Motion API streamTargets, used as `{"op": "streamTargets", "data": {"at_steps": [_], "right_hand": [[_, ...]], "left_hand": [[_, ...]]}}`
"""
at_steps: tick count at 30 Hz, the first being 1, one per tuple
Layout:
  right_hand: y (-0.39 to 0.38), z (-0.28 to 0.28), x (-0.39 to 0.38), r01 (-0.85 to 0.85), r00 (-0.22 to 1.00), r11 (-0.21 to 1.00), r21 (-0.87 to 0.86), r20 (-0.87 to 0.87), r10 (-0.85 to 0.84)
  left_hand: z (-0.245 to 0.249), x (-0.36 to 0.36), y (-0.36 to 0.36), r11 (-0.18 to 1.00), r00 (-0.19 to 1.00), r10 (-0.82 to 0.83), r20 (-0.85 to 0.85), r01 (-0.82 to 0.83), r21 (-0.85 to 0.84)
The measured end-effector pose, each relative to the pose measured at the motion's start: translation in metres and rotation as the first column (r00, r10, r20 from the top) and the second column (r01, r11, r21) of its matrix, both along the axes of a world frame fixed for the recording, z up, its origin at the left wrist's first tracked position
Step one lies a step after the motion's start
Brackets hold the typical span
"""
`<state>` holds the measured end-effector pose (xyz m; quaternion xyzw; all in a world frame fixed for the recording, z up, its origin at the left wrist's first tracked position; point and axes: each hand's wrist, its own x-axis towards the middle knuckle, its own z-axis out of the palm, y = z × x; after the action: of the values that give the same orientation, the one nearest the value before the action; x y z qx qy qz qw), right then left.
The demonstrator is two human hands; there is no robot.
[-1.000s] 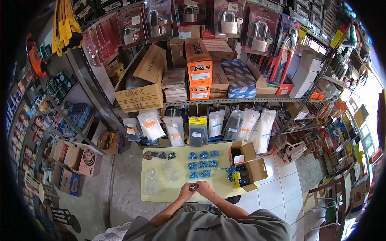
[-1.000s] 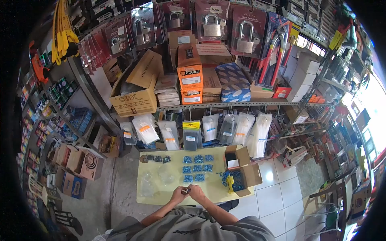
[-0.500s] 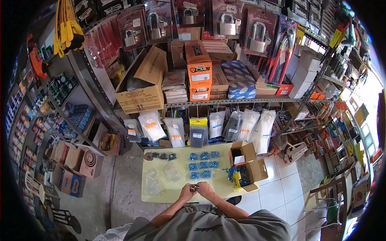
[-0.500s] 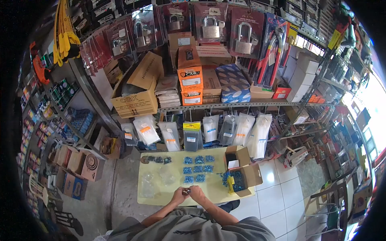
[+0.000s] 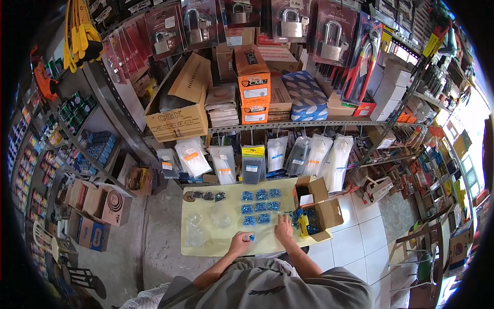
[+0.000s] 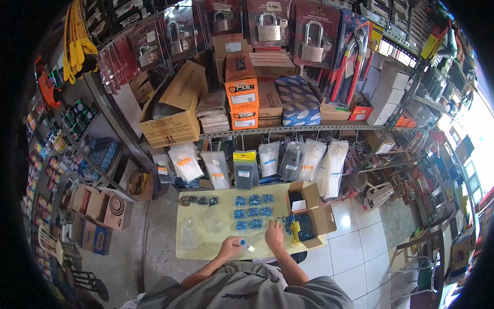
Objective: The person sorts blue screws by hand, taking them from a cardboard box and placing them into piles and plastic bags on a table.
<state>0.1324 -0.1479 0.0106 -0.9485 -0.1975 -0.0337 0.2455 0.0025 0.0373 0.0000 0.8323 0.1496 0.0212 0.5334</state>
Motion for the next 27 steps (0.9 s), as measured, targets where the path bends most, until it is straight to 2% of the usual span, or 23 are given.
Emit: {"op": "streamTargets", "data": {"at_steps": [2, 6, 8, 9, 12, 14, 15, 17, 18, 20, 24, 27], "right_hand": [[-0.016, -0.012, 0.012, 0.041, 0.997, 0.977, -0.211, -0.054, -0.053], [-0.038, -0.047, 0.029, -0.061, 0.992, 0.976, -0.208, -0.125, 0.035], [-0.039, -0.052, 0.034, -0.117, 0.962, 0.96, -0.255, -0.268, 0.046], [-0.041, -0.056, 0.035, -0.12, 0.962, 0.959, -0.256, -0.271, 0.048], [-0.044, -0.059, 0.036, -0.144, 0.976, 0.973, -0.181, -0.189, 0.109], [-0.041, -0.044, 0.033, -0.073, 0.981, 0.982, -0.173, 0.163, 0.102], [-0.042, -0.049, 0.035, -0.075, 0.981, 0.982, -0.173, 0.162, 0.103], [-0.046, -0.07, 0.041, 0.002, 0.977, 0.955, -0.296, 0.206, 0.062], [-0.046, -0.062, 0.044, 0.003, 0.976, 0.956, -0.295, 0.207, 0.061], [-0.046, -0.041, 0.046, -0.121, 0.99, 0.892, -0.435, 0.005, 0.138], [-0.051, -0.058, 0.056, -0.083, 0.991, 0.925, -0.372, 0.07, 0.117], [-0.051, -0.057, 0.061, -0.121, 0.98, 0.893, -0.433, 0.093, 0.178]], "left_hand": [[-0.005, 0.002, 0.0, 0.999, 1.0, -0.002, -0.008, 0.001, -0.038], [-0.004, 0.003, 0.0, 0.998, 0.999, -0.001, 0.038, 0.003, -0.055], [0.001, 0.003, 0.0, 0.998, 1.0, 0.017, 0.007, -0.016, -0.055], [0.002, 0.003, 0.0, 0.998, 1.0, 0.019, 0.004, -0.019, -0.057], [0.003, 0.002, 0.0, 0.999, 1.0, 0.008, 0.0, -0.008, -0.05], [0.002, 0.003, 0.001, 1.0, 1.0, 0.006, 0.03, -0.005, -0.018], [0.003, 0.003, 0.001, 1.0, 1.0, 0.007, 0.028, -0.007, -0.018], [0.007, 0.003, 0.0, 0.999, 1.0, 0.007, -0.006, -0.007, -0.044], [0.007, 0.004, 0.0, 0.999, 1.0, 0.006, -0.005, -0.006, -0.043], [0.004, 0.003, -0.001, 0.998, 0.999, 0.018, -0.026, -0.019, -0.055], [0.007, 0.003, -0.001, 0.999, 1.0, 0.006, -0.007, -0.006, -0.037], [0.008, 0.003, -0.001, 0.998, 1.0, 0.014, -0.004, -0.014, -0.054]]}}
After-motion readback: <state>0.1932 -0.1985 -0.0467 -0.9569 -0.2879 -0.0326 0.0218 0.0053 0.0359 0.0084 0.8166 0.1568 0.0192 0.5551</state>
